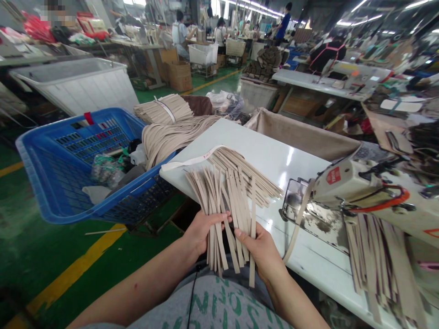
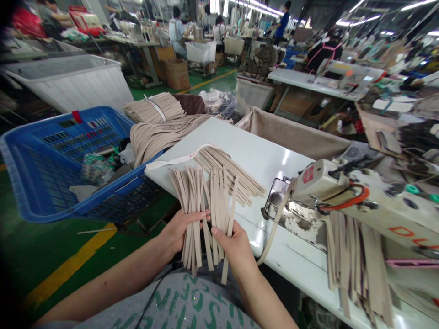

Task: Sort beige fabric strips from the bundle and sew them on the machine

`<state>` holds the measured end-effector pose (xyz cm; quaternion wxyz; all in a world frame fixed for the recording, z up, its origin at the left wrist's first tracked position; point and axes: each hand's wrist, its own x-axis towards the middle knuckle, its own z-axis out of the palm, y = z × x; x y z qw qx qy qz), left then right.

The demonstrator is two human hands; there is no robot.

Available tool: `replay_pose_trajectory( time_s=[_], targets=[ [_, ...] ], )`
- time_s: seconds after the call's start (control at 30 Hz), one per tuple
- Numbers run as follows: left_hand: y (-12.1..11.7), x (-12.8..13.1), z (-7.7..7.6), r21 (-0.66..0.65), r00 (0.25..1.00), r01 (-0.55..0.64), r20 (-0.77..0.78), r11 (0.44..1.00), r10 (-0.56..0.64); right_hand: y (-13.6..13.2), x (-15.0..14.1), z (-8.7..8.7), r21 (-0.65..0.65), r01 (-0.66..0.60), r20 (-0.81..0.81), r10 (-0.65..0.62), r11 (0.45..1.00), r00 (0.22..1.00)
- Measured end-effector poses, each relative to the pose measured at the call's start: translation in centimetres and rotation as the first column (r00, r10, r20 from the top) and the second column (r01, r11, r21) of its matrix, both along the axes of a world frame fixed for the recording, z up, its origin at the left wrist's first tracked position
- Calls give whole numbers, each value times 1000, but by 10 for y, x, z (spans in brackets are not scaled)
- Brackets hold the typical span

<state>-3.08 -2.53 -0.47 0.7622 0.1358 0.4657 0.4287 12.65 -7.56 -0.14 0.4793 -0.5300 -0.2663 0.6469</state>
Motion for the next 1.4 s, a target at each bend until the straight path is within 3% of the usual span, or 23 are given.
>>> replay_pose_trajectory(
  time_s=[0.27,0.43,0.57,0.9,1.07,1.2,1.4],
  targets=[
    [-4,-2,-3,41,999,7,39,999,-9,2,2,3,62,-18,61,14,998,998],
    [-4,-2,-3,-5,989,-14,145,1000,15,2,1,-1,73,-26,72,21,997,997],
    [-4,-2,-3,-45,994,23,111,999,-18,2,0,-4,78,-51,73,46,996,996],
    [-6,1,-11,32,993,24,114,999,-27,3,-6,-10,87,-79,102,70,993,992],
    [-4,1,-10,21,999,0,53,1000,-1,0,-9,1,77,1,97,-9,997,995],
    [-3,-3,-8,36,994,-2,105,999,-2,1,-7,9,73,7,132,-17,997,991],
    [-1,-5,-8,-58,994,-65,81,996,70,4,-2,4,70,-27,123,18,997,992]
  ],
)
